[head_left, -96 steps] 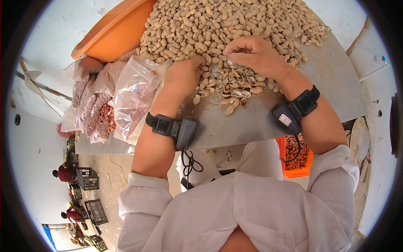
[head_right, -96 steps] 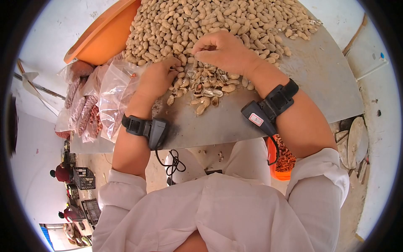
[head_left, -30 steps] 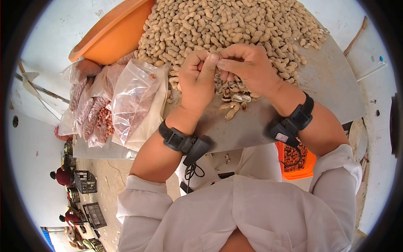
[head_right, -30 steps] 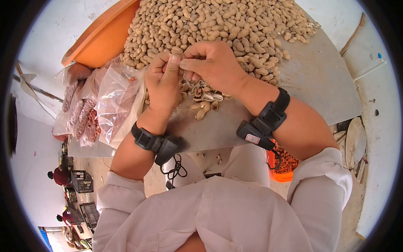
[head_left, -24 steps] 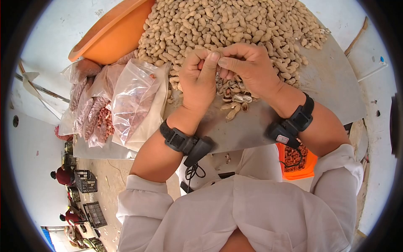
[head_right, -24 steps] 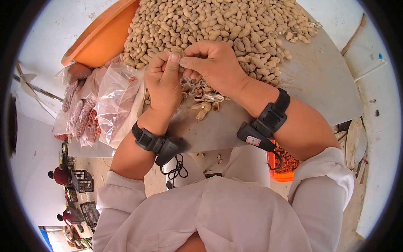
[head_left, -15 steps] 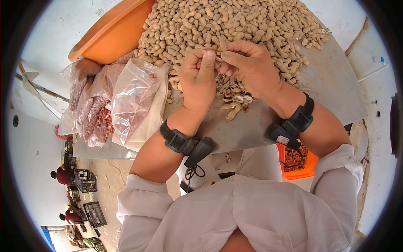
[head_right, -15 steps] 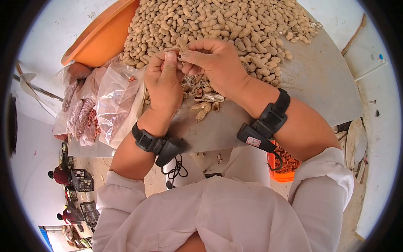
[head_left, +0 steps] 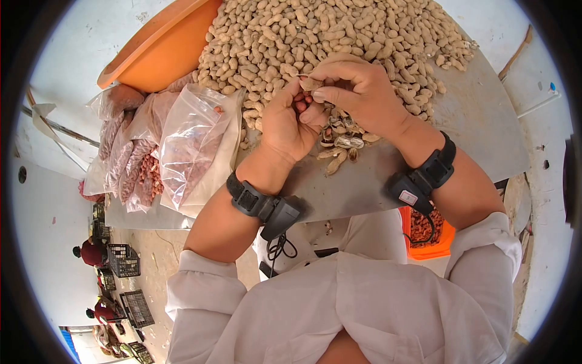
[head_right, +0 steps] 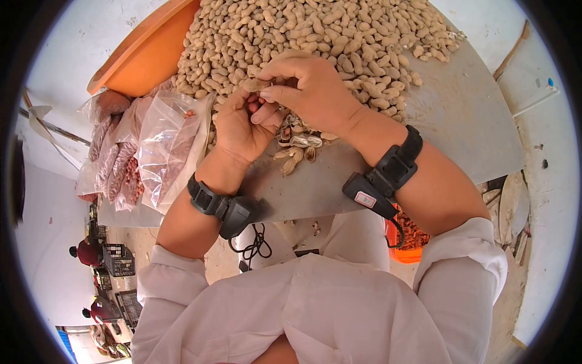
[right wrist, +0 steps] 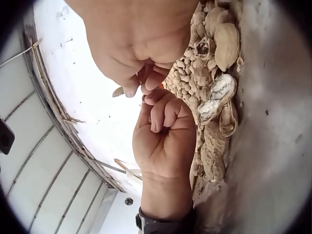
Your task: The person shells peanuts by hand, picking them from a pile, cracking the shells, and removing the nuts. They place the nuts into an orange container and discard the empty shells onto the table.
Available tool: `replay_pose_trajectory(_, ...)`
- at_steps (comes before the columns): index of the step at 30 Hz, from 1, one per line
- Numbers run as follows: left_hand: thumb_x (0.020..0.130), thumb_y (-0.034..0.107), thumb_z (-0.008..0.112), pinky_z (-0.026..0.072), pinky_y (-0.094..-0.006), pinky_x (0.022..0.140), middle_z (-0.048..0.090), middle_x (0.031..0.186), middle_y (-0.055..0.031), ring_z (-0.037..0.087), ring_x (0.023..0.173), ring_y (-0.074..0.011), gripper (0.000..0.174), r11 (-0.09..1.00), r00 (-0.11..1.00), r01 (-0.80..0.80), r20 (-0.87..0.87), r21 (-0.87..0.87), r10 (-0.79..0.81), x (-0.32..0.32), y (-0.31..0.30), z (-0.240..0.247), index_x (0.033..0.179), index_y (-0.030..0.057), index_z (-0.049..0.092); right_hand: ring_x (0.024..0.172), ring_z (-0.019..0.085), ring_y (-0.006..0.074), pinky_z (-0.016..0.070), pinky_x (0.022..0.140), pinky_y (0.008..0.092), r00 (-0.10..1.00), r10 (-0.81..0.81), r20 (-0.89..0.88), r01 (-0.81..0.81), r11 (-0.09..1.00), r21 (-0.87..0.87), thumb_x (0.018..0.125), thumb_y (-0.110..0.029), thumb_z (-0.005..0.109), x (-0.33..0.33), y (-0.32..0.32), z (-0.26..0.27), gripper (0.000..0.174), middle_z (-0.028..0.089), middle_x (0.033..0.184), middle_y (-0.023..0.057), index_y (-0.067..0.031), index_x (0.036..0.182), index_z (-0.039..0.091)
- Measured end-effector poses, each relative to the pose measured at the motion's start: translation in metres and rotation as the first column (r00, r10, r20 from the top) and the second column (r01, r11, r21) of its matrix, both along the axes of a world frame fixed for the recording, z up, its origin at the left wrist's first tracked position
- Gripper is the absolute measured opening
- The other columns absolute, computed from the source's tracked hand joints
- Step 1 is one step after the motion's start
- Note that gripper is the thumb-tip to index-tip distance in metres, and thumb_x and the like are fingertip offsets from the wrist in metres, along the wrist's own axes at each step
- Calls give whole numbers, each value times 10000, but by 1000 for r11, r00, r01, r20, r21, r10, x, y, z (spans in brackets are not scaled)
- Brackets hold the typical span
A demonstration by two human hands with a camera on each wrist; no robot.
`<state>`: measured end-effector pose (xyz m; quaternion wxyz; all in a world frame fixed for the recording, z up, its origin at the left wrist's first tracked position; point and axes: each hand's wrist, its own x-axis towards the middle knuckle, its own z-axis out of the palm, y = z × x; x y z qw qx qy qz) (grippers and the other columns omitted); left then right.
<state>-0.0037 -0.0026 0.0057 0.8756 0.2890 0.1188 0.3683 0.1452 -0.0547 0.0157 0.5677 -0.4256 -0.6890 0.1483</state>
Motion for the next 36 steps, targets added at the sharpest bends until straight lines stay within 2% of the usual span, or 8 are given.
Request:
replay_pose_trajectory(5, 915, 206, 421, 276, -202, 436, 485, 687, -24, 335, 478, -82, 221, 998, 998, 30, -45, -49, -32, 0, -2, 5, 847, 26, 530, 756, 626, 197, 491, 677, 287, 999, -32, -32, 32, 999, -2, 738, -102, 633, -1, -1, 0, 222, 630, 863, 93, -14, 942, 634)
replay_pose_trajectory(8, 939, 237, 390, 309, -207, 454, 515, 716, -40, 361, 494, -96, 242, 996, 995, 81, -64, -23, -82, -2, 3, 1, 886, 44, 526, 742, 624, 219, 492, 669, 297, 991, -108, 76, 102, 991, 84, 728, -77, 630, 0, -4, 5, 200, 627, 858, 88, -32, 923, 632)
replay_pose_trajectory(14, 919, 198, 399, 312, -216, 454, 510, 692, -44, 371, 498, -106, 215, 991, 992, 125, 21, -55, -124, -4, 2, 0, 855, 41, 531, 782, 599, 246, 495, 676, 323, 937, -163, 311, 30, 920, 392, 686, -55, 646, 2, -2, 9, 161, 621, 853, 64, -68, 844, 615)
replay_pose_trajectory(20, 907, 224, 391, 312, -222, 478, 508, 726, -64, 379, 544, -129, 271, 979, 979, 198, 55, -42, -196, -8, 9, -4, 847, -1, 529, 829, 587, 255, 491, 714, 313, 904, -151, 400, -7, 930, 367, 656, 24, 666, 4, -5, 14, 229, 623, 906, 78, -46, 870, 623)
replay_pose_trajectory(26, 893, 200, 400, 310, -219, 464, 512, 715, -63, 371, 524, -118, 251, 980, 982, 187, 19, -61, -186, -8, 8, -1, 826, -4, 529, 788, 577, 270, 488, 691, 342, 917, -183, 355, 25, 913, 407, 684, -40, 630, 3, -4, 13, 148, 617, 856, 61, -76, 827, 610)
replay_pose_trajectory(29, 876, 157, 436, 291, -209, 440, 503, 666, -39, 357, 487, -98, 192, 988, 991, 132, -25, -82, -135, -7, 5, 4, 800, 12, 537, 743, 586, 235, 489, 670, 321, 934, -151, 323, 21, 928, 373, 699, -47, 634, 5, -4, 14, 137, 613, 841, 60, -70, 834, 625)
replay_pose_trajectory(32, 890, 146, 460, 274, -195, 429, 496, 679, -28, 341, 483, -83, 170, 998, 994, 33, -103, -47, -37, -7, 5, 7, 853, 6, 549, 765, 573, 125, 467, 666, 259, 989, -77, 129, 65, 994, 93, 733, 9, 634, 10, -6, 14, 174, 619, 878, 38, -33, 902, 628)
replay_pose_trajectory(36, 919, 160, 472, 258, -179, 419, 458, 667, -3, 303, 468, -64, 176, 983, 975, -149, -148, 108, 164, -20, 17, 16, 907, 6, 558, 728, 542, 80, 436, 635, 224, 991, -134, -5, 134, 989, 63, 765, -32, 600, 24, -1, 10, 144, 611, 847, 15, -31, 903, 638)
